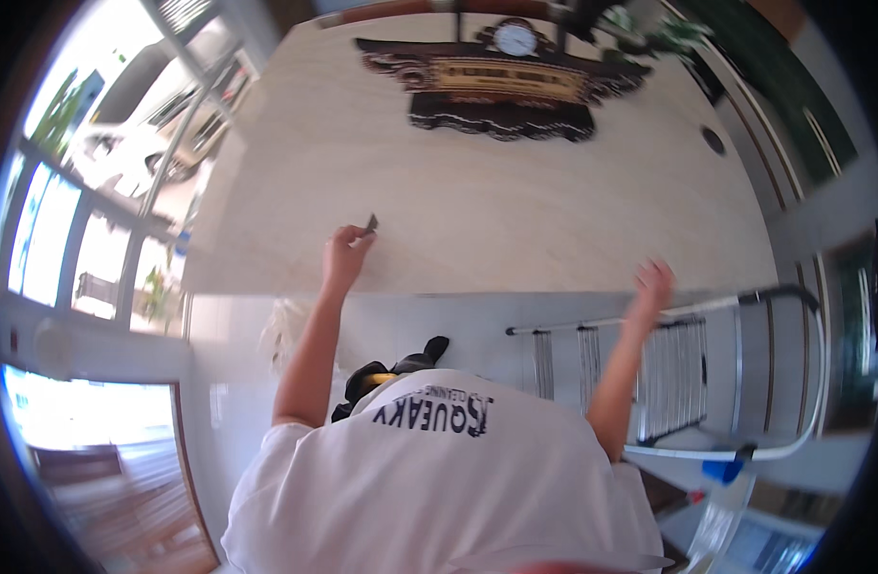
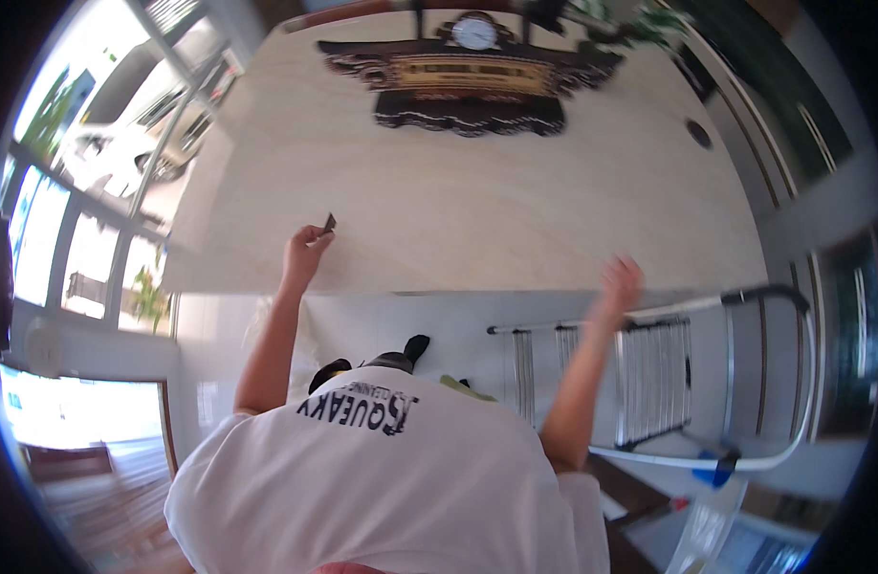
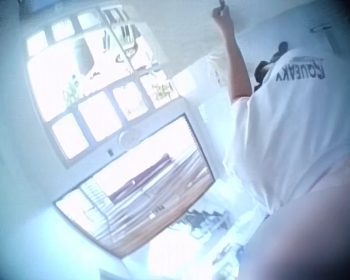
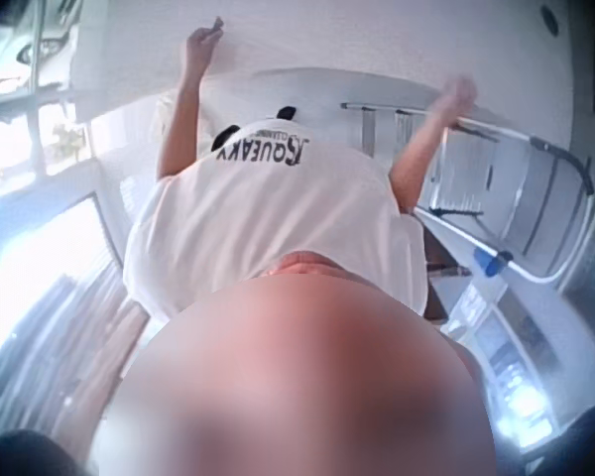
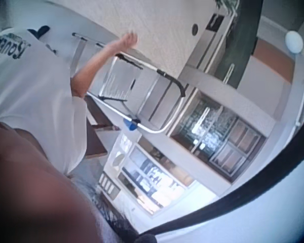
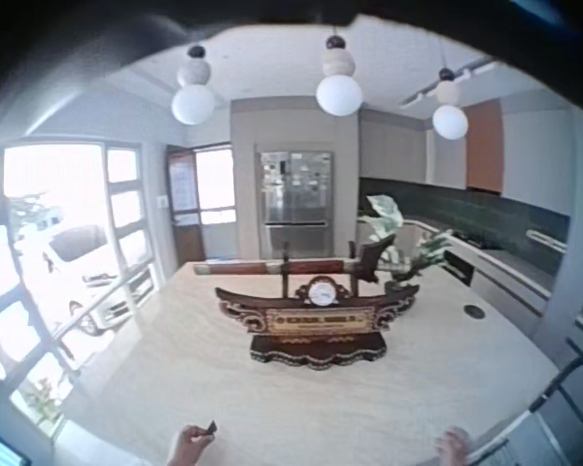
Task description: The person removes protective bubble wrap from hanging pendant light fixtures and then installs the white globe shades onto the ceiling mounts. The person uses a stepladder to reach the fixtures and handles the shades by hand.
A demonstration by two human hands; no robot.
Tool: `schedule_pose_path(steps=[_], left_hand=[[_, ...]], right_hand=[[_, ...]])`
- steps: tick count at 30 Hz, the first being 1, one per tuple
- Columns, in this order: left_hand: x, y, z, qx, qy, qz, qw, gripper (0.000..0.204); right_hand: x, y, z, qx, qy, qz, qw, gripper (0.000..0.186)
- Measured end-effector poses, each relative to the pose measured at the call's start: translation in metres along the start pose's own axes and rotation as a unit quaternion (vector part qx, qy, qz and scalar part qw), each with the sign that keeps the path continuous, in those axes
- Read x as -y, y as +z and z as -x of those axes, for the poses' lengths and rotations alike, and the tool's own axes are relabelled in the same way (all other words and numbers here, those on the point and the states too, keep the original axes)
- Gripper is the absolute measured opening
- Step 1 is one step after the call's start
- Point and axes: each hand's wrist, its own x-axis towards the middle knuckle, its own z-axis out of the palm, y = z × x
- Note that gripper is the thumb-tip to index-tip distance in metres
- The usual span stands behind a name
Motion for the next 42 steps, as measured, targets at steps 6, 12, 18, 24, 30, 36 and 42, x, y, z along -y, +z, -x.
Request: schedule_pose_path(steps=[6,12,18,24,30,36,42], left_hand=[[0.058,-0.056,-0.004,-0.127,-0.138,0.073,0.98,0.028],[0.074,-0.084,-0.005,-0.135,-0.143,0.096,0.976,0.026],[0.069,-0.101,-0.011,-0.117,-0.181,0.117,0.969,0.024],[0.076,-0.123,-0.026,-0.109,-0.162,0.099,0.976,0.024],[0.11,-0.154,-0.049,-0.087,-0.114,0.041,0.989,0.022],[0.154,-0.168,-0.068,-0.016,-0.045,-0.019,0.999,0.022],[0.168,-0.172,-0.09,-0.018,0.013,-0.061,0.998,0.026]], right_hand=[[-0.086,-0.189,0.033,0.057,0.439,-0.129,0.887,0.053],[-0.163,-0.251,0.081,-0.331,0.348,-0.354,0.802,0.102],[-0.209,-0.273,0.049,-0.469,0.186,-0.42,0.754,0.082],[-0.215,-0.257,0.047,-0.5,0.196,-0.37,0.758,0.058],[-0.218,-0.206,0.095,-0.508,0.231,-0.316,0.768,0.044],[-0.228,-0.15,0.145,-0.48,0.225,-0.365,0.765,0.048],[-0.21,-0.091,0.197,-0.441,0.302,-0.347,0.771,0.054]])
